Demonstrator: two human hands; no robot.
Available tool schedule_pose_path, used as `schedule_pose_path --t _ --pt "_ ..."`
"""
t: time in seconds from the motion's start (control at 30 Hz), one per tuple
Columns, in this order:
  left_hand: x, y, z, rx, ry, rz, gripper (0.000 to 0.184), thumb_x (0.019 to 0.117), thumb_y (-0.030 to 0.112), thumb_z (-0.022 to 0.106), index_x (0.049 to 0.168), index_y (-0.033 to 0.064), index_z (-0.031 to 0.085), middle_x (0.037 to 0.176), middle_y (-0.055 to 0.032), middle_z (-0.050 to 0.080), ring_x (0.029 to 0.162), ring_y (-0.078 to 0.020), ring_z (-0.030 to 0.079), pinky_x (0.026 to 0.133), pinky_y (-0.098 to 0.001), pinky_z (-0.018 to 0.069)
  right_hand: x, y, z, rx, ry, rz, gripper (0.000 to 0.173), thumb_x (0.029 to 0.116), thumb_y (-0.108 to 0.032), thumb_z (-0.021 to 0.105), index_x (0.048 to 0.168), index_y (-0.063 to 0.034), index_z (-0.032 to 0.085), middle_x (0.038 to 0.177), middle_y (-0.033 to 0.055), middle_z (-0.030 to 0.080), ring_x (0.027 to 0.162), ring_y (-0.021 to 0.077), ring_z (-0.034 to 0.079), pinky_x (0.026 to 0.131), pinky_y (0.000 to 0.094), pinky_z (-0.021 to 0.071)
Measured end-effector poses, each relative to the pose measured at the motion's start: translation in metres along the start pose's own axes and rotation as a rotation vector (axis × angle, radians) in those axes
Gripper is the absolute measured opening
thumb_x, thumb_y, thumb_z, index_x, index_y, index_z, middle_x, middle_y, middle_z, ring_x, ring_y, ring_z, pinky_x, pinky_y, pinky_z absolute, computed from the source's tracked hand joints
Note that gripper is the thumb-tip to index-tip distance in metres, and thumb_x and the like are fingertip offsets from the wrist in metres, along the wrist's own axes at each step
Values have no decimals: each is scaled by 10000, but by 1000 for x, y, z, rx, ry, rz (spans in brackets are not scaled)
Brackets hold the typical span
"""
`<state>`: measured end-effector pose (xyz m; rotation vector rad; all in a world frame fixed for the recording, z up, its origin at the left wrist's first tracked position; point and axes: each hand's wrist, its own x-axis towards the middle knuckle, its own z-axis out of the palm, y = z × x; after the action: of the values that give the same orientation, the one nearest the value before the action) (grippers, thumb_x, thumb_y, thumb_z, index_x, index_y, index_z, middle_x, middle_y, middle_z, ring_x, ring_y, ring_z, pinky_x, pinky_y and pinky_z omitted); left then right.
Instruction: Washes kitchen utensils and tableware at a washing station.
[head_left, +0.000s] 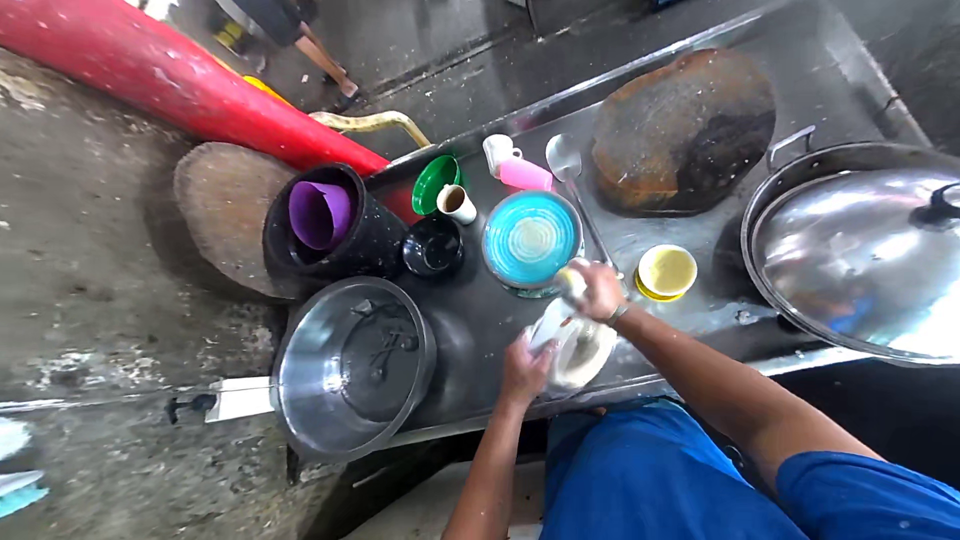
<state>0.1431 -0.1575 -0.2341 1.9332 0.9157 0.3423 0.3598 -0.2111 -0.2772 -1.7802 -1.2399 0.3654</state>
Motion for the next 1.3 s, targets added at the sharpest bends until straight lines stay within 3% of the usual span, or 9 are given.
schedule_pose_path --t 0.1,0.27,0.37,0.6,0.77,0.83,1.0,1.17,1.3 --pt "8 15 3 42 47 72 260 890 54 643 1132 -36 668 1004 -109 731 958 -134 706 906 -356 586 -24 -33 24 -12 -3 -422 422 814 -439 704 1058 -97 744 1225 168 696 1197 357 629 1027 544 494" --pt "0 -5 21 32 235 138 310 1034 204 532 1142 -59 656 925 -102 721 874 -115 703 844 -325 593 -21 14 29 125 79 58 601 982 -461 553 1479 -122 539 1590 78 468 1526 305 335 1253 573 245" --pt "4 1 18 22 225 127 260 936 63 530 1108 -81 662 952 -123 723 907 -120 704 868 -324 586 -21 -33 35 54 15 -255 547 922 -519 607 1250 -90 693 1520 107 550 1539 359 299 1286 593 144" --pt "-19 -29 13 -209 158 110 376 1049 150 459 1291 -111 577 1120 -160 702 1034 -125 687 965 -320 567 3 61 22 403 55 705 509 1038 -502 509 1360 -126 626 1204 191 699 1139 340 667 1002 602 512" --pt "4 7 -9 -24 124 93 301 1050 176 450 1101 -14 678 937 -85 697 881 -123 671 840 -354 568 -6 -37 15 21 4 -172 460 817 -334 781 1185 -65 720 1219 171 697 1189 345 639 1064 555 496" --pt "2 8 -6 -5 241 235 308 1053 126 417 1122 -21 678 977 -87 718 927 -108 694 883 -335 584 -8 -52 22 63 81 -406 372 893 -399 686 1117 -109 753 1254 126 706 1294 327 593 1182 543 395" --pt "-10 21 1 -183 485 226 327 1082 169 419 1093 -61 651 918 -56 682 871 -61 665 863 -281 576 24 9 21 377 206 310 462 1060 -368 491 1449 -133 570 1468 80 594 1372 219 547 1157 491 446" --pt "13 31 -12 -401 726 30 339 1106 270 403 1120 34 647 977 -52 689 923 -135 683 872 -387 590 -39 -76 44 184 13 -294 498 950 -337 667 1372 -76 629 1578 156 473 1562 359 250 1301 572 159" --pt "-1 28 -15 -428 728 -6 375 1103 288 373 1119 51 662 1010 -45 694 971 -133 679 905 -404 583 -11 -15 24 198 84 -37 534 1003 -315 570 1458 -36 554 1613 160 420 1560 366 244 1283 598 141"
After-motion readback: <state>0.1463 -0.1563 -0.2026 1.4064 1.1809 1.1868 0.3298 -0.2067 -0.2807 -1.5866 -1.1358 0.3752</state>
